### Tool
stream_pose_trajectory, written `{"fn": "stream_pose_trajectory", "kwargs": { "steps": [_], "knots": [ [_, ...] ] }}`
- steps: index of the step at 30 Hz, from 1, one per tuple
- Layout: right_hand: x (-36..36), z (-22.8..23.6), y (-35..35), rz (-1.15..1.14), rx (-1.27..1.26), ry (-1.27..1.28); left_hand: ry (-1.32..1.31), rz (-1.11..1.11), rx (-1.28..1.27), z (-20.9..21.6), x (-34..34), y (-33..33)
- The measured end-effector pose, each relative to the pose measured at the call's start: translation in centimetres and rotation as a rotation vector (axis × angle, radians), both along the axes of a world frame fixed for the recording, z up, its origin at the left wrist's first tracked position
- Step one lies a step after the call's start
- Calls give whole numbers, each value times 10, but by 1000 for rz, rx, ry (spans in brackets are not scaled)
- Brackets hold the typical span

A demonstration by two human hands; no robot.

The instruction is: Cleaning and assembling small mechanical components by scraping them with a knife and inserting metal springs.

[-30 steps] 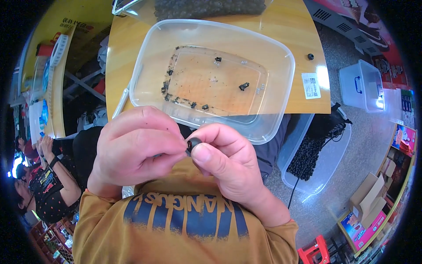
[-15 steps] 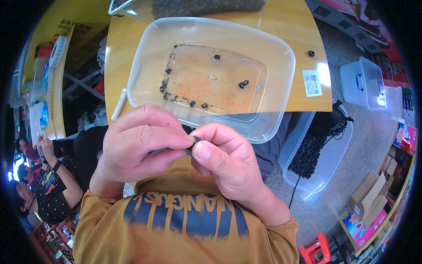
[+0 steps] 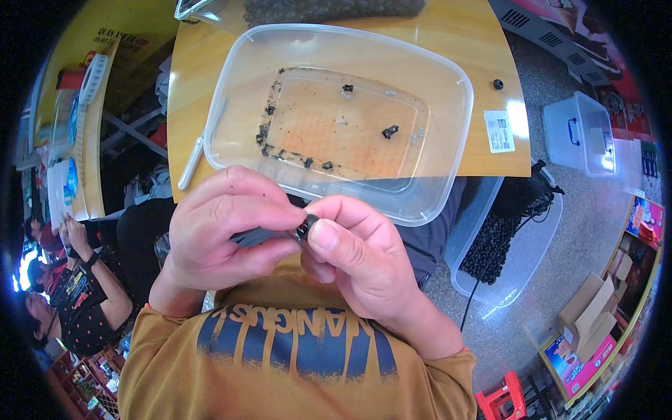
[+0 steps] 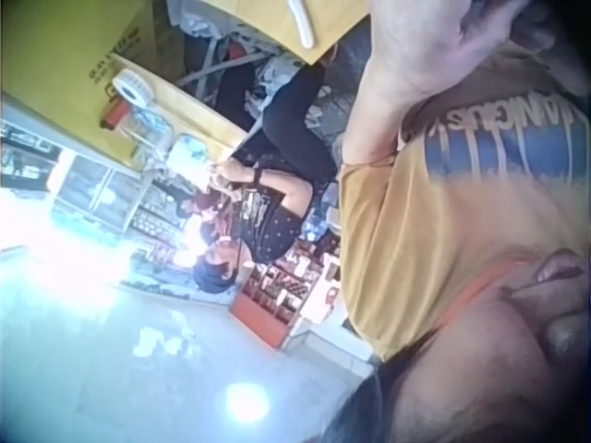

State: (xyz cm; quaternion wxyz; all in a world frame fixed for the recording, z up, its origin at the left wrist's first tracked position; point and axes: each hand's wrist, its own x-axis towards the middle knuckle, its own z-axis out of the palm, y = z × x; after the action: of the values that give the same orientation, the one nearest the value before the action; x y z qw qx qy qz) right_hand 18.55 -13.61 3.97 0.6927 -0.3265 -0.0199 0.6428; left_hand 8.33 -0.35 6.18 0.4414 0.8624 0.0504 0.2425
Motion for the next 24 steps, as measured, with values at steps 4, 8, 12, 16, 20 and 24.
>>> {"fn": "stream_pose_trajectory", "kwargs": {
  "steps": [4,8,12,16,20,24],
  "knots": [
    [-1,1,0,-7,-13,42,3,23,20,0,1,-2],
    [0,-1,-1,0,-1,52,-8,2,36,-4,0,-1],
    [-1,-1,0,-3,4,59,-36,-5,53,-4,0,0],
    [0,0,1,1,0,42,-75,-25,31,-7,0,3],
    [3,-7,-4,9,106,104,-32,-89,-93,-2,-1,9],
    [4,-12,-5,22,137,90,-37,-88,-776,-8,-4,1]
  ]
}}
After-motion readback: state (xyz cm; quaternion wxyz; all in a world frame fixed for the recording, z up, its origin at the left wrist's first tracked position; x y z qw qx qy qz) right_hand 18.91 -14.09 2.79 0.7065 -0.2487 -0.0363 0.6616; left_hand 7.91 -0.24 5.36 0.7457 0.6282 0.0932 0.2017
